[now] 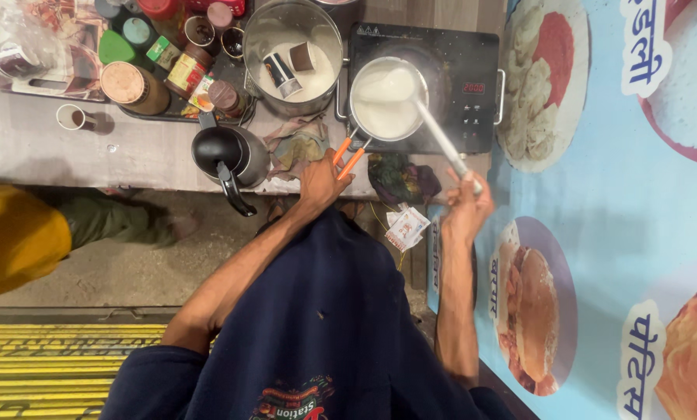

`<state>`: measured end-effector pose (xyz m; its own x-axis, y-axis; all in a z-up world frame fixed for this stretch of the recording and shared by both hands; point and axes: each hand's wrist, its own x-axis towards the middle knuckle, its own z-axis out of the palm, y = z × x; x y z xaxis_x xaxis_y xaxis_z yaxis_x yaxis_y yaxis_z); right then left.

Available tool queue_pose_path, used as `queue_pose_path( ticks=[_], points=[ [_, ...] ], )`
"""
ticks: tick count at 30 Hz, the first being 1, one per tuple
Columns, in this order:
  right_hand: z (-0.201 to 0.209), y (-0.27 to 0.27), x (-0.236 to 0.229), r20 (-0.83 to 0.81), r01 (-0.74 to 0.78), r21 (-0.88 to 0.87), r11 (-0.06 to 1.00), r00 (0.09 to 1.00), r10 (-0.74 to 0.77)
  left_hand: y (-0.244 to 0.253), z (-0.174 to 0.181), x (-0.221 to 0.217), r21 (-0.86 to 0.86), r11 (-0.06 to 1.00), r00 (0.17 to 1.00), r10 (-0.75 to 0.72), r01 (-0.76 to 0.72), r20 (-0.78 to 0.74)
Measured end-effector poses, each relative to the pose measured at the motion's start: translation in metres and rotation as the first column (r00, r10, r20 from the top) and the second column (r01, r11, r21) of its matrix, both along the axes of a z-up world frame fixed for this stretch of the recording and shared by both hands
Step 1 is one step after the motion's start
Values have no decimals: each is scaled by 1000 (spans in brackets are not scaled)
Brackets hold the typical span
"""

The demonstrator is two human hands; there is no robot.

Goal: The person stirs a white liquid in a saucepan on an induction cooktop using a ladle. They then pour the liquid into a paper cup and continue stirring the pot. The person is wearing flip-flops.

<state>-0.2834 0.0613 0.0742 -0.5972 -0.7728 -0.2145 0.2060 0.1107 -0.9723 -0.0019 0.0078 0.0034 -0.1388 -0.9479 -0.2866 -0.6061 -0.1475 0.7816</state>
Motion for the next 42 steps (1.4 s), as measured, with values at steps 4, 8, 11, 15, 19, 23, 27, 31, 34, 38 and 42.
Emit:
queue_pose_path(
  ticks=[4,8,11,15,19,23,27,31,34,38,42],
  points=[
    [50,21,12,-272,-24,-46,999,962,11,1,2,0,7,1000,1000,6,-6,-7],
    [64,17,24,-522,-118,-29,993,848,85,1,3,0,-10,1000,1000,-3,3,-11],
    [57,-10,27,-753,-199,35,979,639,157,0,3,0,11,1000,1000,6,-6,-11],
    [51,-48,24,-956,-365,75,928,239,172,2,3,-1,24,1000,1000,4,-4,-6],
    [55,-62,13,-960,-389,165,906,147,238,1,2,0,-47,999,1000,11,-11,-10],
    [40,-59,1,-701,-313,274,909,583,411,4,-3,-2,10,1000,1000,18,-18,-10],
    [-2,-50,5,-240,-151,294,944,944,226,1,-3,-2,-15,1000,1000,5,-4,5],
    [-27,-22,15,6,-117,164,979,993,118,3,-2,-1,-33,999,1000,9,-8,16],
    [-14,-2,17,-73,-55,57,997,996,59,2,-1,-1,-6,1000,1000,-11,11,11],
    [36,18,9,-335,-20,-72,997,942,-5,2,-1,0,-7,1000,1000,-5,5,4],
    [72,30,12,-600,-62,-147,987,799,-40,3,0,-1,-12,1000,1000,-5,5,-4]
  ],
)
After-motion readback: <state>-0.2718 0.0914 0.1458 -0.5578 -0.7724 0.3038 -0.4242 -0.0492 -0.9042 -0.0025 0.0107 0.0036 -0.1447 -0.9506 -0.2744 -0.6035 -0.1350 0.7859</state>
